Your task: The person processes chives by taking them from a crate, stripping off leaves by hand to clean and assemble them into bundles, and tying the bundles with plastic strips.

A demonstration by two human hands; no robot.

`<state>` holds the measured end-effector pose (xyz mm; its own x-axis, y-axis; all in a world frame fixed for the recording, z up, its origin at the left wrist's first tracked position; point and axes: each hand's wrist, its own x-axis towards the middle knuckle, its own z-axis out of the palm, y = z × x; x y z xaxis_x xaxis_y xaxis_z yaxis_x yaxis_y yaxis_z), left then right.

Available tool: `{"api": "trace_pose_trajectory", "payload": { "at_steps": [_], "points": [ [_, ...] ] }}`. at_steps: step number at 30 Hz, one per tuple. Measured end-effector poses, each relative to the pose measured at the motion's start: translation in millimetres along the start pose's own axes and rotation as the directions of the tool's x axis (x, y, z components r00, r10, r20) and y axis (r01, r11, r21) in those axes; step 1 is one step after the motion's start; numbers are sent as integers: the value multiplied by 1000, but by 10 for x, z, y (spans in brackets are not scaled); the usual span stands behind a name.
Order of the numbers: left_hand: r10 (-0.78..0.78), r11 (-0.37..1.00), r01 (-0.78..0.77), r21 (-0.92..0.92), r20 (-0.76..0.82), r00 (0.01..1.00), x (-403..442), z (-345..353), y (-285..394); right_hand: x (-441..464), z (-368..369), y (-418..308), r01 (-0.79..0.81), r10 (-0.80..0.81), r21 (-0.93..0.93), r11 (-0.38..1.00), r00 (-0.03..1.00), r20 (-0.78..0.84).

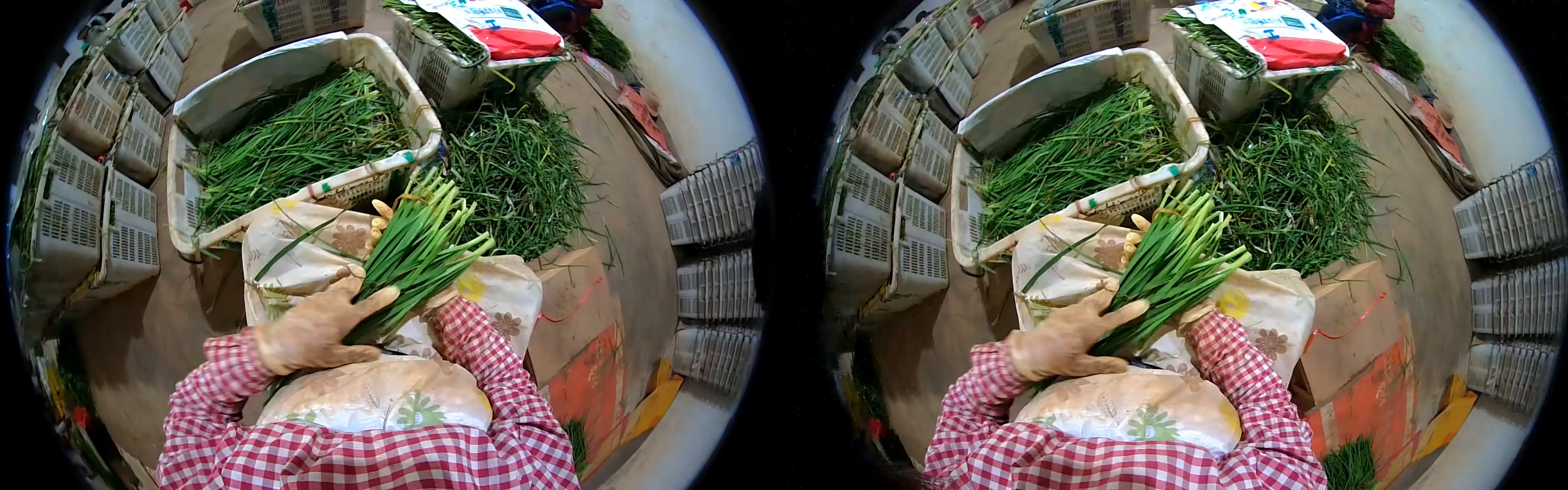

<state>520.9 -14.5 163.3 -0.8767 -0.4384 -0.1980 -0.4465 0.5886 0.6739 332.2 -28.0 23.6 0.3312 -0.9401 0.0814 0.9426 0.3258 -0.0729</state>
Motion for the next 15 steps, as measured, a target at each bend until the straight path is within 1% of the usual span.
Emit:
{"api": "trace_pose_trajectory", "payload": {
  "at_steps": [1, 2, 3, 5, 6, 7, 8, 9, 10, 12, 14, 15],
  "points": [
    [88, 993, -89, -77, -11, 996, -70, -122, -46, 3, 75, 2, -2, -3, 73, 997, 998, 63],
    [84, 993, -96, -66, -172, 982, -207, -126, -170, 5, 78, 2, 9, -11, 52, 999, 998, 56],
    [62, 984, -116, -139, -343, 937, -245, -150, -317, 15, 91, -6, 9, -11, 38, 999, 999, 52],
    [-141, 935, -65, -350, -532, 835, -323, -126, -594, 49, 133, -17, 9, -10, 29, 1000, 999, 35],
    [-212, 749, -139, -648, -432, 877, -219, -11, -801, 72, 147, -15, 4, -5, 30, 1000, 1000, 27],
    [-238, 466, -178, -867, -317, 918, -131, 70, -958, 97, 157, -22, -1, 0, 24, 1000, 1000, 15],
    [-437, 235, 23, -972, -85, 896, 76, 197, -753, 118, 168, -16, -5, 5, 13, 1000, 1000, 2],
    [-443, -86, -12, -996, 27, 896, 72, 249, -681, 148, 177, -18, -7, 7, 3, 1000, 1000, -14],
    [-351, 34, -36, -999, -45, 935, 105, 518, -848, 177, 196, -30, -12, 12, -11, 1000, 1000, -28],
    [-155, 77, -54, -996, -65, 986, 154, 579, -817, 248, 293, -91, -24, 21, -53, 998, 998, -56],
    [-18, -97, 167, -981, 170, 985, 106, 468, -748, 352, 407, -307, -45, 30, -137, 990, 994, -105],
    [-32, -177, 191, -966, 199, 979, 72, 399, -651, 372, 552, -486, -71, 38, -213, 974, 987, -156]
  ]
}}
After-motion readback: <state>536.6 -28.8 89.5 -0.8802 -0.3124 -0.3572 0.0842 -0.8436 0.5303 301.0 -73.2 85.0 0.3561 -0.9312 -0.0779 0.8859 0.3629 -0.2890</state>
